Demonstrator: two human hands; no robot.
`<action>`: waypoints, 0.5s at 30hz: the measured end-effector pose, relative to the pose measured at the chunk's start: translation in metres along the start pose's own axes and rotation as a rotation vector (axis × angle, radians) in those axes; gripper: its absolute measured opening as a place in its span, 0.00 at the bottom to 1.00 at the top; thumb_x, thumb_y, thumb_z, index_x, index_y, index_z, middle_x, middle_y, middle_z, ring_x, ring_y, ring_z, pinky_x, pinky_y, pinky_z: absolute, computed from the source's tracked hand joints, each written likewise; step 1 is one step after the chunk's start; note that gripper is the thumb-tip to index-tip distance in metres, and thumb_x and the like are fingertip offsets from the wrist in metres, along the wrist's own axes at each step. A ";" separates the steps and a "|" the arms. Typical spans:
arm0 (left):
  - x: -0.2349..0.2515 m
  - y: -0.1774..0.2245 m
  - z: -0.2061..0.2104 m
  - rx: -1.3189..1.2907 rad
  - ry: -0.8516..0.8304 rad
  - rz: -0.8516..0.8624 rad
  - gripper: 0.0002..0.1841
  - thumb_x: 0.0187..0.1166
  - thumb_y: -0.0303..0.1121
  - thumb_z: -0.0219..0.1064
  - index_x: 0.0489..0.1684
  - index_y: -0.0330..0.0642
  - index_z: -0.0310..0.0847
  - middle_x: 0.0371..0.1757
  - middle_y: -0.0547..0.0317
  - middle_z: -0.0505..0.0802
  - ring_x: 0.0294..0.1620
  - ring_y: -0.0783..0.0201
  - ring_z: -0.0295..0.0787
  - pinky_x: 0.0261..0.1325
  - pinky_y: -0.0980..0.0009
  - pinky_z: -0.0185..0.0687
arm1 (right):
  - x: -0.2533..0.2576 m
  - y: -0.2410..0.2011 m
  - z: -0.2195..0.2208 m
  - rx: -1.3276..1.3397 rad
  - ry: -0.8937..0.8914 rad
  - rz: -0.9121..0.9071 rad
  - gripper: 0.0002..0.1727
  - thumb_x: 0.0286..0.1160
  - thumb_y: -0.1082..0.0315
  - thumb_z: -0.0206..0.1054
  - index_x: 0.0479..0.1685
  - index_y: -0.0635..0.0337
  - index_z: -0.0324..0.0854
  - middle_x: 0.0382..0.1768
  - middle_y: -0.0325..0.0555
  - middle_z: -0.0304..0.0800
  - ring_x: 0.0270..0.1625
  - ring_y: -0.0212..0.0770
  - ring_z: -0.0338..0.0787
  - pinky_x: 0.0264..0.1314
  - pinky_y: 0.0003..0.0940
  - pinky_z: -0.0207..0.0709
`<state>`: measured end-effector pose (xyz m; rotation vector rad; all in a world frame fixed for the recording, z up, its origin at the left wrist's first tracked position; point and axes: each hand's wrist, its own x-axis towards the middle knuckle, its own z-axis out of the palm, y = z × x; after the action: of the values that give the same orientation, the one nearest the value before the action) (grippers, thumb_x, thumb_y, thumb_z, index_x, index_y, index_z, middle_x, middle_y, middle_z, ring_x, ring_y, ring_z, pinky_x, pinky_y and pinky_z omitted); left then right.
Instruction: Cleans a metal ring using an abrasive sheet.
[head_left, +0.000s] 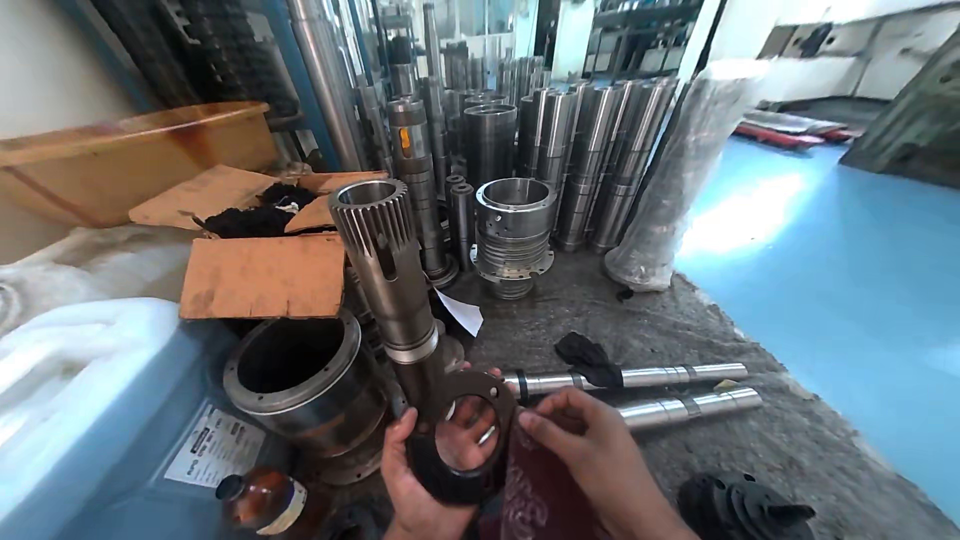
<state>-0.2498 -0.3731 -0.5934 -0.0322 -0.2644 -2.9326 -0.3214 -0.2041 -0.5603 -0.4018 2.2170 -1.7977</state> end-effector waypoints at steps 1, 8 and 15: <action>-0.002 -0.001 0.002 0.009 -0.004 -0.010 0.37 0.60 0.56 0.74 0.67 0.39 0.83 0.67 0.32 0.87 0.69 0.36 0.85 0.71 0.46 0.80 | 0.001 -0.001 -0.001 0.011 0.013 0.001 0.12 0.64 0.59 0.79 0.37 0.56 0.86 0.30 0.39 0.90 0.33 0.32 0.90 0.37 0.29 0.85; 0.000 0.010 0.000 0.057 0.000 0.023 0.37 0.65 0.59 0.67 0.70 0.41 0.80 0.69 0.33 0.86 0.71 0.33 0.82 0.74 0.38 0.75 | -0.015 -0.001 0.012 -0.008 -0.100 0.037 0.14 0.65 0.61 0.80 0.40 0.59 0.85 0.33 0.41 0.89 0.36 0.34 0.90 0.41 0.32 0.86; -0.003 0.011 0.000 0.096 -0.016 0.007 0.37 0.66 0.58 0.66 0.71 0.42 0.81 0.70 0.33 0.85 0.71 0.33 0.82 0.73 0.38 0.76 | -0.025 0.000 0.018 -0.050 -0.119 0.032 0.16 0.68 0.60 0.78 0.44 0.62 0.84 0.34 0.44 0.88 0.37 0.36 0.88 0.43 0.35 0.84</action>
<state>-0.2451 -0.3829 -0.5912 -0.0425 -0.4060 -2.9099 -0.2919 -0.2109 -0.5637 -0.4687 2.1780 -1.6600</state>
